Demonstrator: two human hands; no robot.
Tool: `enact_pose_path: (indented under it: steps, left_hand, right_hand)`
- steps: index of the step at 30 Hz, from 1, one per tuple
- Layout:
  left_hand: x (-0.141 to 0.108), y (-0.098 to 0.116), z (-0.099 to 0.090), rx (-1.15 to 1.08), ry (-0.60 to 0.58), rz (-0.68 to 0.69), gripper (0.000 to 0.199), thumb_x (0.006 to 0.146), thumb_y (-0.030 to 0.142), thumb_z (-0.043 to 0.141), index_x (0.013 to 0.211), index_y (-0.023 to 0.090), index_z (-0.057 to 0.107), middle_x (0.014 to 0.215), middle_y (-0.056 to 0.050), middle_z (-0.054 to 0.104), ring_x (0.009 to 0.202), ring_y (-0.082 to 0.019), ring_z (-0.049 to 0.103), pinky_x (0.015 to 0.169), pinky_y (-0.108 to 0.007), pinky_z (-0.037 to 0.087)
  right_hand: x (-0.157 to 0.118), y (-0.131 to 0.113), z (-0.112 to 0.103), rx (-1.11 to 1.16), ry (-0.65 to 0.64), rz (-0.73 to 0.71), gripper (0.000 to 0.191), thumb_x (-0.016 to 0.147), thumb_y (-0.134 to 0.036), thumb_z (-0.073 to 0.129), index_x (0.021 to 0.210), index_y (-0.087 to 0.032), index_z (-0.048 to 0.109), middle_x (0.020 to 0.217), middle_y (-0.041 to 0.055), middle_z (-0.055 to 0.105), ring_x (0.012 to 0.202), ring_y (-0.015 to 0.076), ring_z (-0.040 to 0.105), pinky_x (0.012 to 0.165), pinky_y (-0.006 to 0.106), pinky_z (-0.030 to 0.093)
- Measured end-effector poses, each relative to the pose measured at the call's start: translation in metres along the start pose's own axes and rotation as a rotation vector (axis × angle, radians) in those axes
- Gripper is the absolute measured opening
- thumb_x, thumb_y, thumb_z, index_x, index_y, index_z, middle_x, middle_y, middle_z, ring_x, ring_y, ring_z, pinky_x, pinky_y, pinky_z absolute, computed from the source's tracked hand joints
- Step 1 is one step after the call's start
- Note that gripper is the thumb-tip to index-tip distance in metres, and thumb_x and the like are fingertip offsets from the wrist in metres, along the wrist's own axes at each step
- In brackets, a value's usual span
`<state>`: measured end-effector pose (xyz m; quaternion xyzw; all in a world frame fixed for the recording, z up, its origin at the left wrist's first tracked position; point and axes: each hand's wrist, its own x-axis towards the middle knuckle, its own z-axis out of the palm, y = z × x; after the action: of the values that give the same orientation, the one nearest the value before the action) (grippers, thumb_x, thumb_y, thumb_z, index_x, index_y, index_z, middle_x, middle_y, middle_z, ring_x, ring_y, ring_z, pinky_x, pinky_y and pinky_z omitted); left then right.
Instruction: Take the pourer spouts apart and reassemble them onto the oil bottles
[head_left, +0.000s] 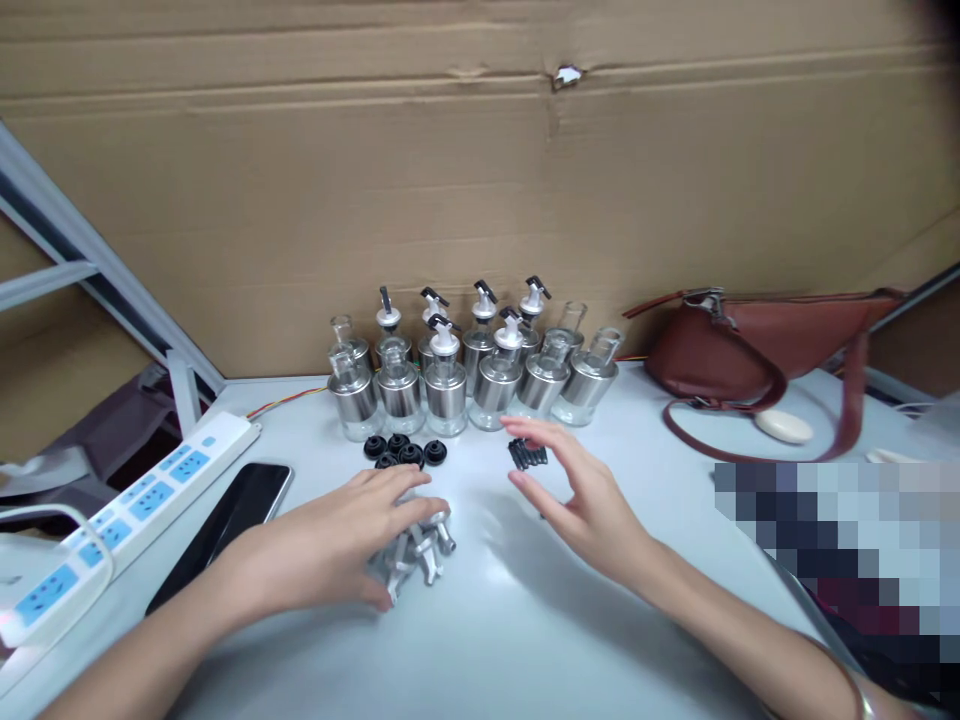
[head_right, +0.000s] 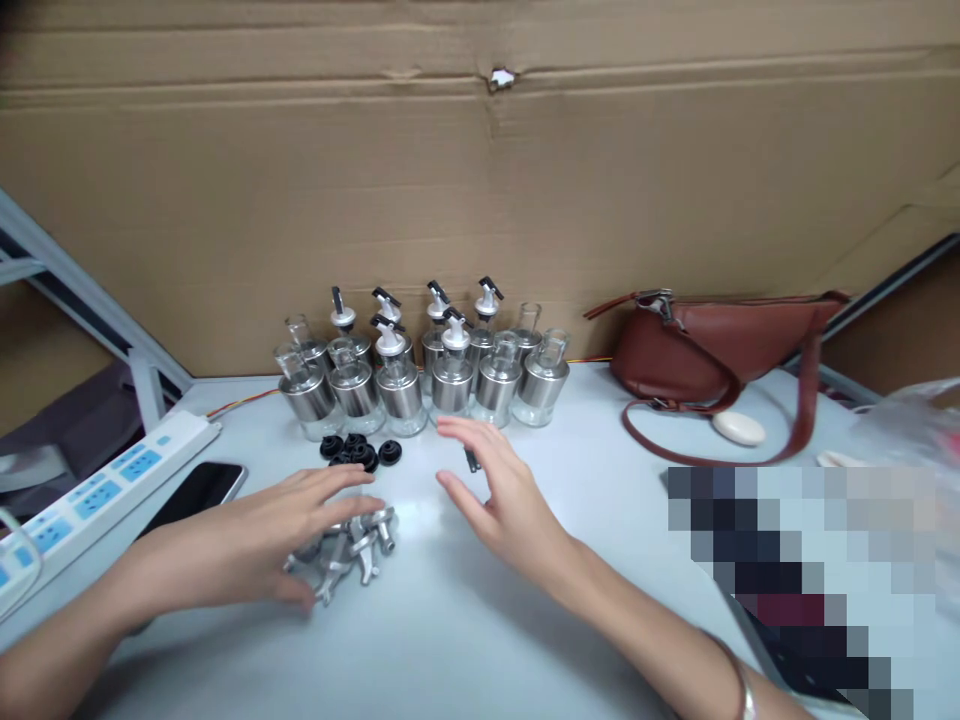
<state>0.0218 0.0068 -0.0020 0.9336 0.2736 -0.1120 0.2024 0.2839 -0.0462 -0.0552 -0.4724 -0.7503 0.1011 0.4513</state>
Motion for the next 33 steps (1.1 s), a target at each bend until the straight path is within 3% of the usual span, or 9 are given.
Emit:
enact_pose_path:
  steps: [3, 6, 9, 12, 15, 19, 25, 29, 33]
  left_hand:
    - [-0.008, 0.012, -0.005, 0.04, 0.109, -0.003, 0.061, 0.075, 0.017, 0.077, 0.131, 0.022, 0.052, 0.136, -0.015, 0.053, 0.12, -0.035, 0.054, 0.093, -0.045, 0.048]
    - [0.0, 0.037, 0.015, 0.028, 0.189, 0.255, 0.012, 0.09, 0.018, 0.06, 0.102, 0.017, 0.063, 0.099, -0.006, 0.068, 0.094, -0.022, 0.064, 0.083, -0.03, 0.048]
    - [0.018, 0.055, 0.063, -0.018, 0.196, 0.721, 0.007, 0.093, 0.023, 0.059, 0.097, 0.018, 0.061, 0.079, 0.0, 0.069, 0.07, -0.014, 0.062, 0.068, -0.022, 0.046]
    - [0.034, 0.057, 0.114, -0.097, 0.274, 0.807, 0.01, 0.096, 0.025, 0.052, 0.099, 0.018, 0.059, 0.076, 0.0, 0.069, 0.064, -0.013, 0.06, 0.064, -0.022, 0.046]
    - [0.042, 0.051, 0.141, -0.126, 0.359, 0.823, 0.011, 0.096, 0.026, 0.051, 0.097, 0.018, 0.058, 0.075, 0.0, 0.068, 0.064, -0.012, 0.061, 0.058, -0.021, 0.045]
    - [0.043, 0.051, 0.141, 0.016, 0.363, 0.793, 0.008, 0.09, 0.027, 0.059, 0.093, 0.019, 0.059, 0.072, 0.001, 0.065, 0.062, -0.013, 0.06, 0.046, -0.023, 0.04]
    - [0.041, 0.056, 0.132, 0.049, 0.374, 0.777, 0.013, 0.095, 0.029, 0.054, 0.093, 0.017, 0.06, 0.074, 0.001, 0.067, 0.062, -0.012, 0.059, 0.046, -0.023, 0.038]
    - [0.035, 0.052, 0.138, -0.047, 0.46, 0.8, 0.018, 0.1, 0.029, 0.043, 0.103, 0.019, 0.058, 0.076, 0.001, 0.067, 0.062, -0.011, 0.06, 0.045, -0.024, 0.037]
    - [0.031, 0.049, 0.148, -0.281, 0.662, 0.745, 0.024, 0.096, 0.038, 0.048, 0.117, 0.026, 0.044, 0.086, -0.002, 0.064, 0.071, -0.013, 0.063, 0.061, -0.023, 0.047]
  right_hand:
    - [0.027, -0.001, 0.009, 0.06, 0.141, 0.044, 0.03, 0.093, -0.024, 0.053, 0.123, -0.024, 0.048, 0.13, 0.0128, 0.058, 0.12, 0.0242, 0.056, 0.097, 0.045, 0.051]
    - [0.058, 0.001, 0.026, 0.209, 0.219, 0.06, 0.036, 0.094, -0.028, 0.049, 0.128, -0.023, 0.043, 0.135, 0.0135, 0.054, 0.127, 0.0232, 0.052, 0.105, 0.046, 0.046]
    - [0.083, 0.006, 0.046, 0.323, 0.268, 0.096, 0.041, 0.093, -0.033, 0.046, 0.132, -0.021, 0.039, 0.141, 0.0164, 0.048, 0.132, 0.0227, 0.047, 0.111, 0.044, 0.041]
    - [0.101, 0.013, 0.061, 0.322, 0.278, 0.164, 0.048, 0.091, -0.035, 0.048, 0.134, -0.017, 0.037, 0.142, 0.0187, 0.046, 0.134, 0.0225, 0.044, 0.112, 0.043, 0.037]
    - [0.112, 0.017, 0.069, 0.307, 0.238, 0.224, 0.05, 0.086, -0.034, 0.055, 0.13, -0.017, 0.041, 0.133, 0.0177, 0.055, 0.124, 0.0248, 0.053, 0.105, 0.044, 0.043]
    - [0.116, 0.018, 0.073, 0.292, 0.239, 0.24, 0.038, 0.083, -0.035, 0.058, 0.115, -0.018, 0.051, 0.108, 0.0131, 0.067, 0.099, 0.0273, 0.064, 0.093, 0.048, 0.048]
    - [0.103, -0.005, 0.053, 0.304, 0.327, 0.184, 0.031, 0.089, -0.039, 0.052, 0.115, -0.022, 0.048, 0.116, 0.0111, 0.063, 0.107, 0.0248, 0.061, 0.098, 0.044, 0.046]
    - [0.082, -0.029, 0.027, 0.394, 0.371, 0.14, 0.028, 0.09, -0.04, 0.053, 0.113, -0.025, 0.047, 0.114, 0.0077, 0.062, 0.107, 0.0234, 0.062, 0.1, 0.042, 0.047]
    - [0.043, -0.047, 0.007, 0.497, 0.272, 0.254, 0.031, 0.087, -0.047, 0.06, 0.108, -0.027, 0.05, 0.105, 0.0061, 0.065, 0.098, 0.0238, 0.064, 0.086, 0.039, 0.054]
